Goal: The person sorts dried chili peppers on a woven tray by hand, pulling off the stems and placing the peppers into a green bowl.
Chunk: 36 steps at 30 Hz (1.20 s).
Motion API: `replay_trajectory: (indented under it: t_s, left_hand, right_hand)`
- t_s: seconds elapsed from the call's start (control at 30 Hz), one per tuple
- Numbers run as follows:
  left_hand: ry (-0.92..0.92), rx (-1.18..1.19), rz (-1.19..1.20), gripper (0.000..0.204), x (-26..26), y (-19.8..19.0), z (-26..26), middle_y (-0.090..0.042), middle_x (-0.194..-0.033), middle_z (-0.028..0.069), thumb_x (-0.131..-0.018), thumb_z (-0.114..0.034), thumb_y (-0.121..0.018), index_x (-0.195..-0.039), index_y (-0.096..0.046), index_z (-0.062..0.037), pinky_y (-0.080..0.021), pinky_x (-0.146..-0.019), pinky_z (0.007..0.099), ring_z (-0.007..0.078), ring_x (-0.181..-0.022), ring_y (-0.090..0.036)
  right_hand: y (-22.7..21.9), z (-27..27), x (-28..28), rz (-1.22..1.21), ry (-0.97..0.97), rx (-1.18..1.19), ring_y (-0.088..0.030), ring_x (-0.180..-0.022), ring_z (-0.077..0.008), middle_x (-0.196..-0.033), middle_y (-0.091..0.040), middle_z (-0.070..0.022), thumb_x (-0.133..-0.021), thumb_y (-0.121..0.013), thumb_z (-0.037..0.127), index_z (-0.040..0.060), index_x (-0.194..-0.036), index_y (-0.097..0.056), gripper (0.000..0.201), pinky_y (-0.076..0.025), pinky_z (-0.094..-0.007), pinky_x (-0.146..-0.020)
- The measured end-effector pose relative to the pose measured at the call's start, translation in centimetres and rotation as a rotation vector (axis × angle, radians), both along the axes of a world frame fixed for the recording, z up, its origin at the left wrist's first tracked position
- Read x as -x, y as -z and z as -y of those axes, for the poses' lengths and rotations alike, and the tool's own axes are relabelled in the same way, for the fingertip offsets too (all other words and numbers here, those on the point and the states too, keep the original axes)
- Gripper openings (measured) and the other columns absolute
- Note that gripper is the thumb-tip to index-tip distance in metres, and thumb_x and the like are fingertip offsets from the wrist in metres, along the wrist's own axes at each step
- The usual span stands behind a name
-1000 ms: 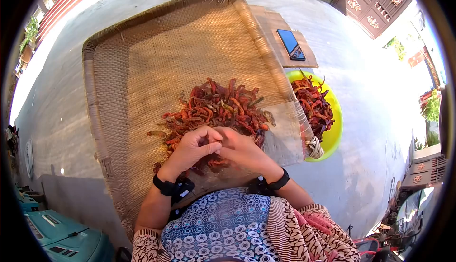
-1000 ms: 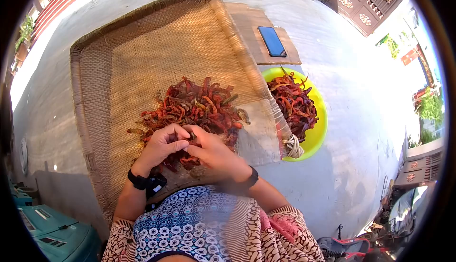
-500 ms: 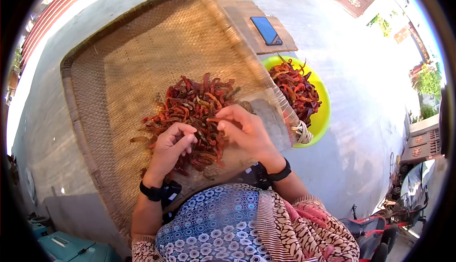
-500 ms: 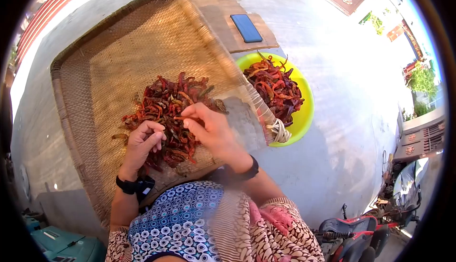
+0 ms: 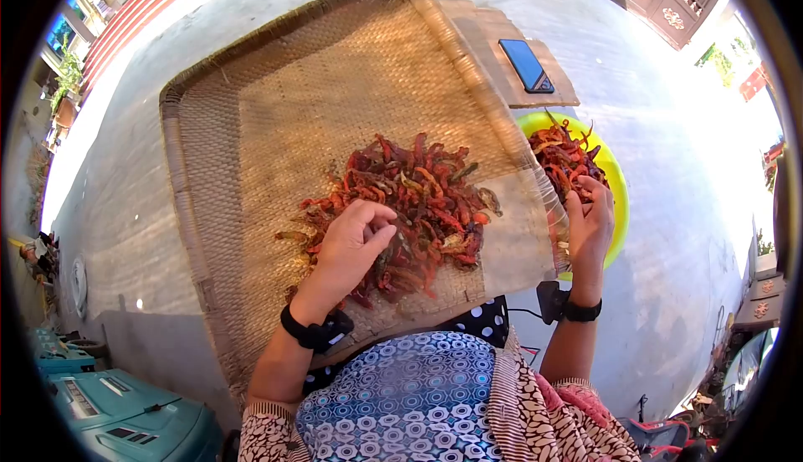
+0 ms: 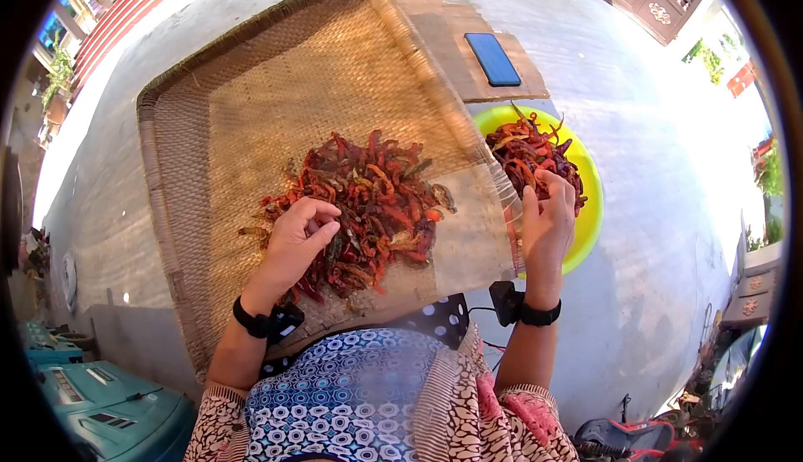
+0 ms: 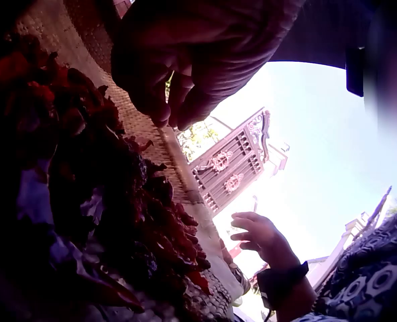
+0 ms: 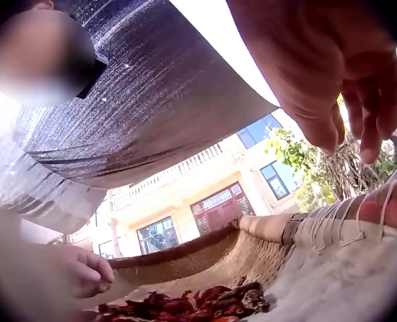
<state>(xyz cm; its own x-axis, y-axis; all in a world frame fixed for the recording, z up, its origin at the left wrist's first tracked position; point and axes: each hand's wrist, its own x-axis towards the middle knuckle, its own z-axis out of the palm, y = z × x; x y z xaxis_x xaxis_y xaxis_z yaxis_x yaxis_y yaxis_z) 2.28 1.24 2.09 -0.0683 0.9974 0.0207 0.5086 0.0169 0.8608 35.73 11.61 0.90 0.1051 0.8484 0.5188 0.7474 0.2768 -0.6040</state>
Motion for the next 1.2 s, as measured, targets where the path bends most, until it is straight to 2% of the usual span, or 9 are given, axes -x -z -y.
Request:
replay_trajectory:
  t_s: [0.1, 0.23, 0.43, 0.53, 0.67, 0.77, 0.93, 1.07, 1.2]
  left_hand:
    - [0.090, -0.082, -0.415, 0.025, -1.6, -0.8, -0.7, -0.058, -0.092, 0.0047, -0.087, -0.019, -0.069, -0.108, -0.061, -0.0083, -0.049, -0.068, 0.0300, 0.0163, -0.076, -0.059]
    - [0.102, -0.140, -0.563, 0.023, -3.1, 0.1, -1.9, -0.054, -0.090, 0.0076, -0.085, -0.021, -0.068, -0.102, -0.061, -0.0089, -0.050, -0.068, 0.0376, 0.0264, -0.079, -0.060]
    - [0.096, -0.105, -0.551, 0.019, -3.8, 0.9, -3.0, -0.055, -0.090, 0.0085, -0.086, -0.021, -0.067, -0.099, -0.060, -0.0086, -0.050, -0.067, 0.0399, 0.0281, -0.081, -0.061]
    - [0.062, -0.085, -0.572, 0.022, -4.3, 0.8, -3.2, -0.056, -0.093, 0.0081, -0.087, -0.022, -0.067, -0.101, -0.060, -0.0084, -0.050, -0.068, 0.0405, 0.0288, -0.079, -0.062]
    - [0.064, -0.082, -0.562, 0.023, -4.4, 1.1, -3.6, -0.056, -0.093, 0.0081, -0.086, -0.024, -0.068, -0.101, -0.060, -0.0078, -0.050, -0.066, 0.0410, 0.0293, -0.078, -0.062]
    - [0.067, -0.073, -0.629, 0.022, -4.5, 1.3, -3.9, -0.056, -0.091, 0.0081, -0.086, -0.026, -0.068, -0.097, -0.061, -0.0082, -0.050, -0.065, 0.0417, 0.0292, -0.079, -0.062]
    - [0.077, -0.077, -0.662, 0.021, -4.1, 1.1, -4.2, -0.056, -0.088, 0.0080, -0.085, -0.027, -0.068, -0.091, -0.062, -0.0080, -0.051, -0.064, 0.0414, 0.0297, -0.077, -0.062]
    - [0.070, -0.094, -0.677, 0.020, -4.0, 1.0, -4.0, -0.057, -0.085, 0.0079, -0.085, -0.026, -0.068, -0.090, -0.062, -0.0078, -0.051, -0.063, 0.0409, 0.0302, -0.074, -0.062]
    - [0.015, -0.129, -0.652, 0.018, -4.1, 0.3, -3.7, -0.059, -0.086, 0.0082, -0.086, -0.024, -0.069, -0.090, -0.062, -0.0076, -0.051, -0.063, 0.0392, 0.0292, -0.074, -0.063]
  right_hand:
    - [-1.9, 1.7, 3.5, -0.234, -0.168, 0.429, -0.062, -0.095, -0.0251, -0.098, -0.065, -0.0090, -0.086, -0.065, 0.013, 0.0075, -0.101, -0.065, 0.016, -0.050, -0.0353, -0.078]
    - [-2.4, 1.6, 2.8, 0.160, -0.161, 0.265, -0.061, -0.094, -0.0300, -0.096, -0.066, -0.0101, -0.086, -0.064, 0.020, 0.0087, -0.096, -0.066, 0.015, -0.049, -0.0400, -0.080]
    - [-1.8, -3.0, -7.0, 0.327, 0.006, 0.461, -0.061, -0.097, -0.0336, -0.097, -0.067, -0.0141, -0.088, -0.061, 0.026, 0.0072, -0.097, -0.068, 0.022, -0.048, -0.0422, -0.083]
    - [1.1, -5.7, -11.2, 0.359, -0.252, 0.496, -0.060, -0.100, -0.0347, -0.105, -0.065, -0.0150, -0.088, -0.059, 0.029, 0.0082, -0.106, -0.067, 0.028, -0.048, -0.0422, -0.086]
    - [6.1, -8.8, -13.1, 0.349, -0.292, 0.400, -0.055, -0.110, -0.0378, -0.124, -0.057, -0.0157, -0.085, -0.062, 0.036, 0.0103, -0.119, -0.062, 0.042, -0.045, -0.0447, -0.095]
    - [5.0, -7.6, -10.8, 0.577, -0.184, 0.435, -0.054, -0.110, -0.0410, -0.120, -0.058, -0.0156, -0.084, -0.062, 0.041, 0.0114, -0.118, -0.063, 0.045, -0.045, -0.0461, -0.095]
    - [6.2, -6.1, -11.3, 0.714, -0.356, 0.770, -0.052, -0.111, -0.0382, -0.115, -0.060, -0.0157, -0.084, -0.063, 0.042, 0.0132, -0.107, -0.068, 0.037, -0.045, -0.0496, -0.094]
    - [5.7, -5.4, -12.2, 0.665, -0.367, 0.520, -0.058, -0.103, -0.0380, -0.111, -0.063, -0.0148, -0.083, -0.066, 0.033, 0.0112, -0.106, -0.069, 0.032, -0.048, -0.0465, -0.087]
    - [2.8, -5.9, -12.9, 0.403, -0.400, 0.601, -0.065, -0.087, -0.0322, -0.089, -0.068, -0.0142, -0.084, -0.063, 0.025, 0.0090, -0.100, -0.067, 0.023, -0.050, -0.0405, -0.077]
